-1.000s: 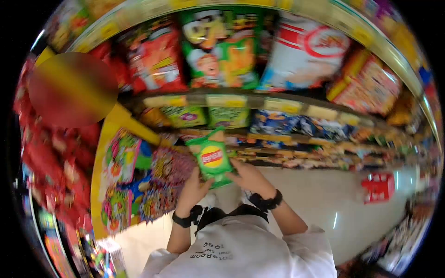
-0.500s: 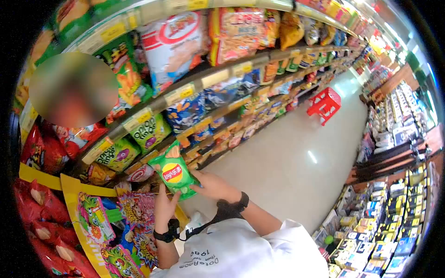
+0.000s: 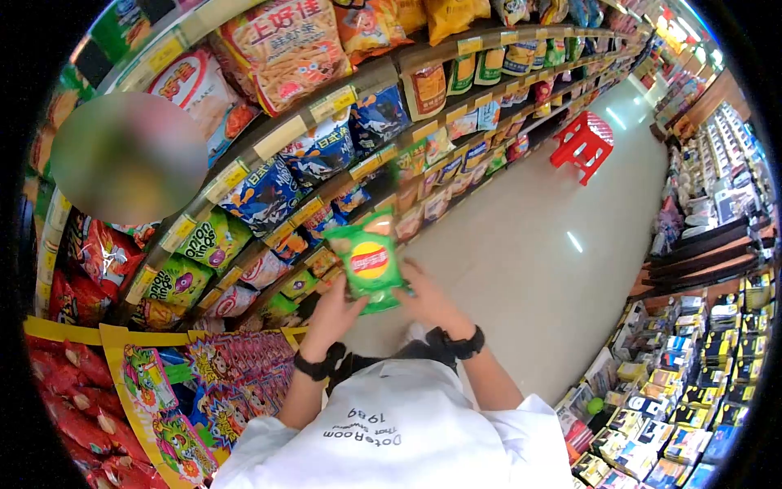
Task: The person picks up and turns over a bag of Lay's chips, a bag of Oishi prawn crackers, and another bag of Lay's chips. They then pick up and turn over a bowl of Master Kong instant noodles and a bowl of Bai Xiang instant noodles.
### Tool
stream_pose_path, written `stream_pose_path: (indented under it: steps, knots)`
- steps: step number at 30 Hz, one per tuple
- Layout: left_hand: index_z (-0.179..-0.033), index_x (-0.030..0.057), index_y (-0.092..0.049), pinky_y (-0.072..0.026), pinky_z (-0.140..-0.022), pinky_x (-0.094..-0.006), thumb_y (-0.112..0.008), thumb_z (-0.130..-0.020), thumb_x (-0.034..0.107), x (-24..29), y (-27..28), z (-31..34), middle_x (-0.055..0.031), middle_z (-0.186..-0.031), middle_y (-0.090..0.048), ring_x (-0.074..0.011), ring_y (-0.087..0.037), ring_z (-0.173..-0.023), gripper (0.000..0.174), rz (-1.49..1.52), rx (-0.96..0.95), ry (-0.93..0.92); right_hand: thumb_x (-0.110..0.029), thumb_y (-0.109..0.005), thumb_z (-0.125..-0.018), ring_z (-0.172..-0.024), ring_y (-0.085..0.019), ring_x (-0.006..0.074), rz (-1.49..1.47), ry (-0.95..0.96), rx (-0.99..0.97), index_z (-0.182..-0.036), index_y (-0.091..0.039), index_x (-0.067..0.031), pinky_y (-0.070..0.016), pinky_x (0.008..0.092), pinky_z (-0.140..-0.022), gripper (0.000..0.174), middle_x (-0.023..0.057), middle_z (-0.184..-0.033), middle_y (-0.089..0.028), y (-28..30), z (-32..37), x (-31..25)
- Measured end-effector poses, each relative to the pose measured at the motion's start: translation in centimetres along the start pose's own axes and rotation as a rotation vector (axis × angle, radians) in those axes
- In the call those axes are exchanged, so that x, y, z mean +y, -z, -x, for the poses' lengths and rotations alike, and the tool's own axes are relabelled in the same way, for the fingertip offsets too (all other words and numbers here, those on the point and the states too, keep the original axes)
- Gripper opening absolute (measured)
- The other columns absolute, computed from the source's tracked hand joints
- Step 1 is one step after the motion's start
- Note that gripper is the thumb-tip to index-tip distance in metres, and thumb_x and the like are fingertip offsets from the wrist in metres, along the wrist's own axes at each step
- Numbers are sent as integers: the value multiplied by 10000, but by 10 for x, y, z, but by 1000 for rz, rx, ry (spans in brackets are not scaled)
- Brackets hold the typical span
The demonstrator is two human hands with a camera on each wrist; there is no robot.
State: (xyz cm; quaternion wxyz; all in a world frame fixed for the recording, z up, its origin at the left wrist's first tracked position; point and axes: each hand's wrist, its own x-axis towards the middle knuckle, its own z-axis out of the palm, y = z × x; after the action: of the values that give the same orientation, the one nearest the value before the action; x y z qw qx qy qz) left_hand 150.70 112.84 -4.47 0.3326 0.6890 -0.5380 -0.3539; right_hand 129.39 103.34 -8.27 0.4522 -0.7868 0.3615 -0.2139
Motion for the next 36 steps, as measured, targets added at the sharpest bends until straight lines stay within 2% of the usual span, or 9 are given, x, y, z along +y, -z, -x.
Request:
stream_pose_path:
  steps: [2, 9, 12, 15, 18, 24, 29, 33, 36]
  knots:
    - [-1336, -1, -481, -547, -803, -428, -730, -895, 214, -14, -33, -21, -225, -1098, -684, -373, -692, -936, 550, -127, 60, -193, -133, -645, -942, -1080, -642, 298, -38, -29, 26, -1414, -506, -48, -540, 385, -902, 500, 188, -1420, -504, 21, 8, 15]
    - [-1397, 11, -447, -535, -836, -369, -779, -869, 254, 12, -69, -62, -202, -1126, -677, -283, -678, -990, 669, -105, -226, -93, -165, -633, -960, -1047, -648, 287, -15, -116, -2, -1418, -501, -42, -538, 384, -862, 493, 168, -1299, -594, 62, 32, 55]
    - [-1427, 6, -425, -532, -827, -351, -799, -852, 274, 5, -81, -80, -180, -1127, -678, -246, -674, -968, 736, 209, -306, -97, -210, -634, -946, -1103, -592, 412, -51, -257, -19, -1354, -529, -1, -479, 448, -967, 471, 248, -1216, -618, 79, 32, 31]
    - [-1428, -5, -422, -527, -824, -340, -800, -851, 286, 16, -83, -100, -177, -1166, -667, -228, -665, -968, 749, 22, -404, -8, -189, -639, -940, -1102, -606, 408, -41, -278, 24, -1362, -526, -7, -481, 439, -964, 472, 247, -1236, -627, 79, 34, 50]
    - [-1415, -5, -433, -536, -775, -357, -793, -855, 279, 12, -91, -111, -182, -1166, -667, -240, -670, -912, 723, 8, -402, -42, -184, -646, -958, -1006, -653, 266, -161, -247, 48, -1428, -486, -39, -522, 398, -875, 518, 169, -1229, -662, 87, 24, 47]
    - [-1358, -16, -455, -513, -822, -441, -761, -869, 285, 5, -90, -145, -248, -1107, -646, -385, -650, -977, 650, -161, -391, -146, -173, -631, -981, -997, -650, 213, -233, -416, -107, -1425, -496, -34, -524, 355, -871, 484, 140, -1163, -682, 105, -10, 62]
    - [-1343, 62, -507, -510, -746, -442, -725, -889, 286, -4, -59, -173, -224, -1049, -661, -357, -664, -884, 552, -134, -331, -203, -187, -625, -985, -919, -691, 230, -154, -299, -227, -1339, -558, -19, -541, 354, -799, 398, 146, -1093, -705, 101, -53, 89]
    - [-1401, 58, -490, -518, -870, -445, -704, -885, 231, 4, -49, -175, -233, -1205, -650, -379, -652, -1053, 584, -47, -284, -129, -275, -594, -989, -879, -686, 296, -45, -323, -317, -1249, -621, -19, -533, 405, -788, 366, 208, -1029, -713, 93, -68, 114]
    - [-1461, 54, -450, -487, -991, -433, -692, -904, 213, 9, -50, -179, -239, -1350, -594, -389, -616, -1185, 628, -126, -315, -89, -324, -568, -1000, -987, -649, 381, 130, -290, -357, -1219, -623, -33, -509, 454, -875, 369, 228, -1148, -675, 122, -78, 57]
